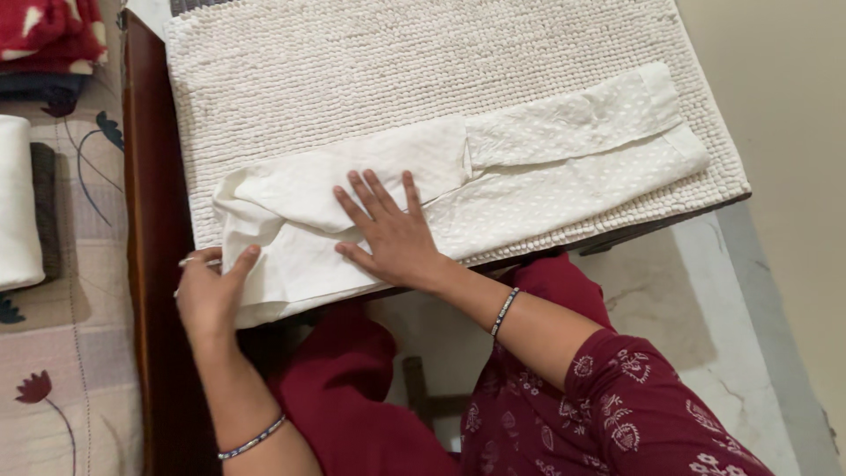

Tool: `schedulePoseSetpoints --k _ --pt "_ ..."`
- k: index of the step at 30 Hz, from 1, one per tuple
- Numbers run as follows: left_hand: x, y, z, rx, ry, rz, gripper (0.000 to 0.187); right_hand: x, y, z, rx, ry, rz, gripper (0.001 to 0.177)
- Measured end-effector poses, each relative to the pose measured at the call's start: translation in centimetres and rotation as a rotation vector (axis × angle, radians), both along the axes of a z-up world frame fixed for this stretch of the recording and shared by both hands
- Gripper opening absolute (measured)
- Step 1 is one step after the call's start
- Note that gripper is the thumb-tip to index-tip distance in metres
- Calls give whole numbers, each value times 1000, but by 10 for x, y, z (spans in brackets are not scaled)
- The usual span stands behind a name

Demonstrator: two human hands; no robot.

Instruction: The person folds a red heart-patterned garment and a white buttoned shirt on a white textured mat. They smooth and align each item, fold them into compact rectangles, and place them on a nearby bed.

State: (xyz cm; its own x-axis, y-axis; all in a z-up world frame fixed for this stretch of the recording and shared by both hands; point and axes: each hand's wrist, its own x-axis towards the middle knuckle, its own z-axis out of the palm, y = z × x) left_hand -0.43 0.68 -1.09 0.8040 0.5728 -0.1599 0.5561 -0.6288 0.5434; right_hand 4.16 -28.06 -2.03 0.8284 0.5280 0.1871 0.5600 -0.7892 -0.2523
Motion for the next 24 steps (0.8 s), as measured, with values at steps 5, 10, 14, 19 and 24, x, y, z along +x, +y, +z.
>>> schedulePoseSetpoints --k 5,10,14,19,24 --pt "-3 -13 15 3 -18 101 77 0 -2 4 -33 100 29 79" --pt "-1 -39 20 242 -203 -24 57 0 -16 -1 -14 -24 14 75" --pt "10 -64 36 440 -264 -108 55 8 -25 5 -75 136 12 75" --pt "34 -150 29 108 -383 -376 48 30 -49 22 -96 -76 -114 65" --pt "78 -236 -6 343 -389 -735 57 55 -107 21 -23 -4 -282 59"
